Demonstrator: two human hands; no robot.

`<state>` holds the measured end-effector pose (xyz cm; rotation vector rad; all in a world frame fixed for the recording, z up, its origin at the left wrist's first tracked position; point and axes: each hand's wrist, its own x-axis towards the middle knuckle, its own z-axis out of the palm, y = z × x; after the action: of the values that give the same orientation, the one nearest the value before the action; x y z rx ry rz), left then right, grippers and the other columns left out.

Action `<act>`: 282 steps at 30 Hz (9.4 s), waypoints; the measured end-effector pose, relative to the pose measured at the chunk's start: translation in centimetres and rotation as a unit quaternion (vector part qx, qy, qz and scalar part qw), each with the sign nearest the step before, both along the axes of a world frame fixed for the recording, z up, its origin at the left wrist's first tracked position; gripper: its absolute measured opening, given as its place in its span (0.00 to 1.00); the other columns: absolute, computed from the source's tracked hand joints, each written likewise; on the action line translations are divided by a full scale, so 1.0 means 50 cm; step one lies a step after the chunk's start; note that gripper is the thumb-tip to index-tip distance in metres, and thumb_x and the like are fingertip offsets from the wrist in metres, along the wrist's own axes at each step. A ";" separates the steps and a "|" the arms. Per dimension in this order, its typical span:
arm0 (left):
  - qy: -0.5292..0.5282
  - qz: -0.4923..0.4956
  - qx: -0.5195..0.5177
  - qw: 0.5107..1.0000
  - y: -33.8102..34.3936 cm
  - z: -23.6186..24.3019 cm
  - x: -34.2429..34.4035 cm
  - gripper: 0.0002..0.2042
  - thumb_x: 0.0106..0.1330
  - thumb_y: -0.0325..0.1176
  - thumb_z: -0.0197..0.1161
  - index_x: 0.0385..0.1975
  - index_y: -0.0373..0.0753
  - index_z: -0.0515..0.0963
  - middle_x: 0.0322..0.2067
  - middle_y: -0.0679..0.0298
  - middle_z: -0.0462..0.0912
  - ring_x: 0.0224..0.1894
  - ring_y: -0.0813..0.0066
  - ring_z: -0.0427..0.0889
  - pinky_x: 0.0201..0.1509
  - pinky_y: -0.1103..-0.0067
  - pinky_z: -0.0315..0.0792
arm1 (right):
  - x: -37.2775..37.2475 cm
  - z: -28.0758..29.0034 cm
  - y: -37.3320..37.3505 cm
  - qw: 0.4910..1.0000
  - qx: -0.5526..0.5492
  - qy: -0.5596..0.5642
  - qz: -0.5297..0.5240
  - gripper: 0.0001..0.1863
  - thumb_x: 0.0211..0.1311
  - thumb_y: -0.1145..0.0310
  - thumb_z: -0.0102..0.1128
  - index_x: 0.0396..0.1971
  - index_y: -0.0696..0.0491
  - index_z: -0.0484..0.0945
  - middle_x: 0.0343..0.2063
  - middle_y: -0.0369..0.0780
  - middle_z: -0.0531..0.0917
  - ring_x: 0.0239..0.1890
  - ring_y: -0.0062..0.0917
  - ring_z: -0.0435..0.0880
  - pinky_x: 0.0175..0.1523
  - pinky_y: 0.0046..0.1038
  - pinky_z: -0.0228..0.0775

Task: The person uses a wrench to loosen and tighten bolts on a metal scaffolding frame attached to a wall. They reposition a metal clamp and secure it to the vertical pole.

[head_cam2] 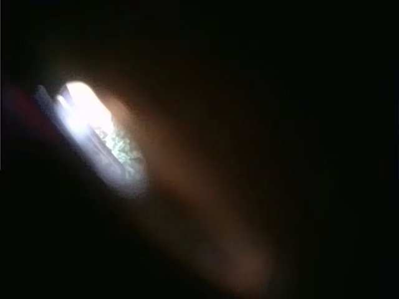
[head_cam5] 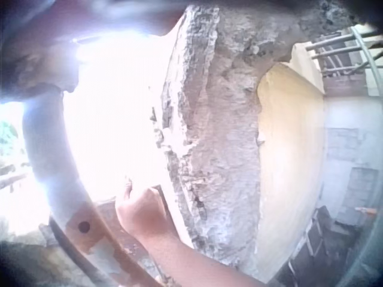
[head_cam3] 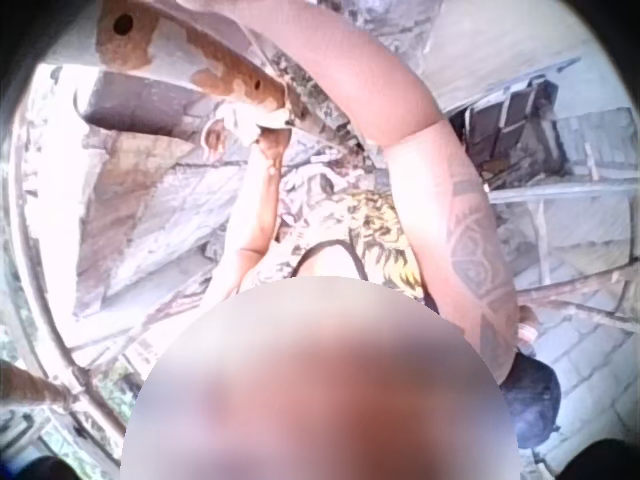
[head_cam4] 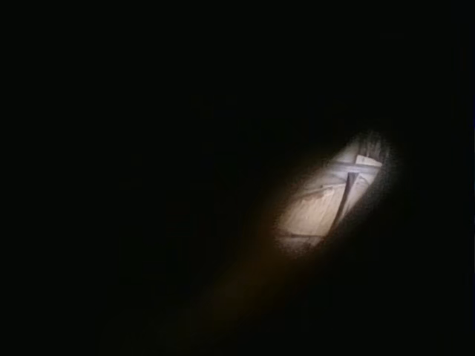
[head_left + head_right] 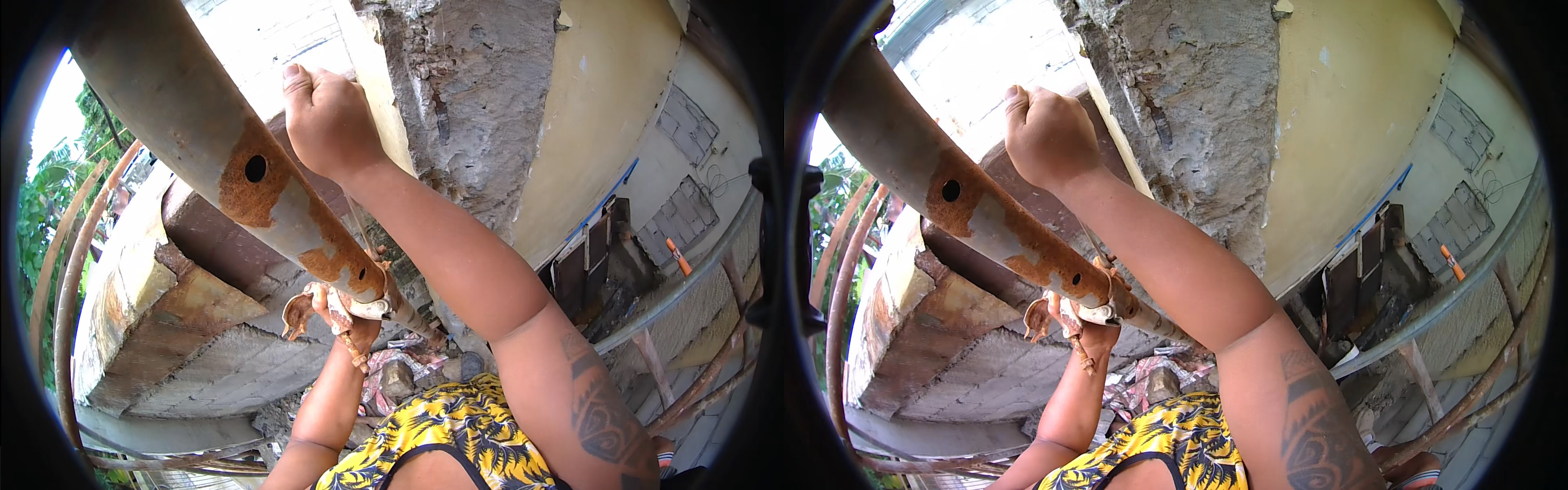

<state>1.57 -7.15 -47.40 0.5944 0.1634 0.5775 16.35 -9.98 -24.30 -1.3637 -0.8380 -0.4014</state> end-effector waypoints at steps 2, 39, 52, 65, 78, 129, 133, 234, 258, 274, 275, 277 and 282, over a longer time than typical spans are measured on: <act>-0.005 -0.019 0.011 1.000 0.004 -0.006 0.000 0.38 0.65 0.69 0.50 0.56 0.36 0.74 0.48 0.52 0.82 0.47 0.55 0.82 0.57 0.60 0.76 | 0.044 -0.015 0.039 0.989 -0.134 0.014 -0.060 0.25 0.78 0.59 0.43 0.30 0.62 0.84 0.26 0.55 0.86 0.33 0.51 0.89 0.42 0.47 0.83; -0.093 -0.111 0.074 0.987 0.029 -0.015 0.000 0.42 0.65 0.69 0.52 0.65 0.36 0.69 0.59 0.52 0.78 0.60 0.56 0.78 0.67 0.61 0.70 | 0.059 -0.005 0.023 0.886 -0.419 -0.088 0.175 0.17 0.80 0.58 0.48 0.46 0.56 0.78 0.30 0.42 0.79 0.24 0.26 0.76 0.26 0.30 0.70; -0.086 -0.091 0.052 0.991 -0.009 0.030 0.000 0.48 0.61 0.70 0.57 0.68 0.30 0.65 0.59 0.48 0.76 0.53 0.50 0.82 0.56 0.61 0.79 | -0.067 -0.202 -0.251 0.873 0.284 -0.018 0.397 0.32 0.81 0.42 0.40 0.25 0.53 0.75 0.19 0.34 0.67 0.26 0.23 0.61 0.36 0.30 0.55; -0.093 -0.122 0.039 0.987 0.001 0.038 0.002 0.47 0.59 0.65 0.61 0.70 0.32 0.63 0.63 0.46 0.69 0.60 0.46 0.77 0.56 0.58 0.81 | -0.190 -0.432 -0.421 0.906 0.142 0.197 0.347 0.12 0.71 0.69 0.50 0.37 0.59 0.83 0.73 0.52 0.60 0.77 0.45 0.60 0.74 0.50 0.64; -0.071 -0.108 0.070 0.989 -0.010 0.051 0.003 0.45 0.61 0.66 0.58 0.68 0.33 0.68 0.65 0.49 0.68 0.59 0.51 0.77 0.55 0.60 0.80 | -0.239 -0.702 -0.382 0.689 -0.111 0.665 0.266 0.34 0.67 0.87 0.45 0.74 0.62 0.58 0.70 0.52 0.68 0.66 0.36 0.76 0.63 0.31 0.78; 0.022 0.057 0.333 0.941 -0.037 -0.105 -0.041 0.50 0.68 0.76 0.47 0.74 0.34 0.59 0.70 0.49 0.69 0.71 0.56 0.69 0.76 0.59 0.60 | -0.100 -0.602 -0.254 0.960 -0.204 0.052 0.185 0.31 0.80 0.40 0.40 0.57 0.56 0.66 0.48 0.54 0.79 0.53 0.55 0.79 0.56 0.46 0.71; 0.077 0.114 0.550 0.824 -0.054 -0.194 -0.086 0.51 0.58 0.65 0.74 0.71 0.32 0.64 0.68 0.52 0.71 0.71 0.59 0.70 0.74 0.65 0.62 | -0.094 -0.585 -0.254 0.953 -0.222 0.064 0.198 0.28 0.81 0.42 0.39 0.52 0.55 0.67 0.44 0.53 0.79 0.49 0.55 0.80 0.52 0.48 0.70; 0.039 -0.070 0.512 0.855 0.059 -0.158 -0.018 0.44 0.49 0.56 0.84 0.62 0.38 0.72 0.55 0.59 0.80 0.53 0.69 0.84 0.56 0.71 0.76 | -0.126 -0.192 -0.265 0.961 0.168 -0.115 0.186 0.10 0.83 0.63 0.47 0.50 0.55 0.68 0.29 0.35 0.73 0.28 0.19 0.71 0.39 0.28 0.73; -0.010 -0.089 0.385 0.919 0.017 -0.007 -0.032 0.60 0.44 0.69 0.80 0.74 0.37 0.61 0.70 0.55 0.68 0.71 0.57 0.70 0.75 0.57 0.64 | -0.168 -0.497 -0.350 0.844 -0.260 0.358 0.303 0.17 0.71 0.72 0.53 0.57 0.55 0.77 0.31 0.42 0.87 0.28 0.23 0.86 0.33 0.27 0.78; 0.054 -0.093 0.624 0.774 0.096 0.266 -0.060 0.63 0.41 0.63 0.83 0.75 0.31 0.60 0.67 0.51 0.73 0.69 0.56 0.72 0.75 0.62 0.61 | -0.132 -0.599 -0.274 0.971 -0.226 0.007 0.082 0.20 0.76 0.68 0.51 0.65 0.53 0.72 0.54 0.50 0.84 0.51 0.51 0.85 0.53 0.43 0.80; 0.096 -0.160 0.622 0.761 0.089 0.276 -0.036 0.62 0.41 0.62 0.83 0.74 0.31 0.62 0.67 0.52 0.73 0.68 0.57 0.73 0.74 0.63 0.62 | -0.129 -0.597 -0.275 0.969 -0.232 0.008 0.079 0.21 0.76 0.67 0.51 0.66 0.52 0.71 0.54 0.49 0.84 0.51 0.51 0.85 0.53 0.43 0.80; 0.180 -0.287 0.607 0.719 0.078 0.291 -0.006 0.58 0.41 0.58 0.84 0.71 0.30 0.66 0.66 0.52 0.74 0.68 0.59 0.74 0.73 0.65 0.64 | -0.128 -0.593 -0.276 0.969 -0.233 0.007 0.080 0.22 0.76 0.67 0.51 0.67 0.51 0.70 0.55 0.49 0.83 0.51 0.51 0.85 0.52 0.43 0.80; 0.165 -0.234 0.644 0.710 0.080 0.267 0.001 0.50 0.43 0.51 0.82 0.68 0.33 0.71 0.62 0.54 0.79 0.63 0.63 0.77 0.68 0.67 0.70 | -0.159 -0.571 -0.304 0.968 -0.239 0.018 0.072 0.24 0.76 0.67 0.52 0.70 0.48 0.70 0.56 0.49 0.82 0.51 0.50 0.84 0.52 0.43 0.80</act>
<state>1.62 -3.15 -34.05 2.0589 -0.1002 -0.0274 8.40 -25.16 -52.83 -1.7326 -1.0389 -0.0578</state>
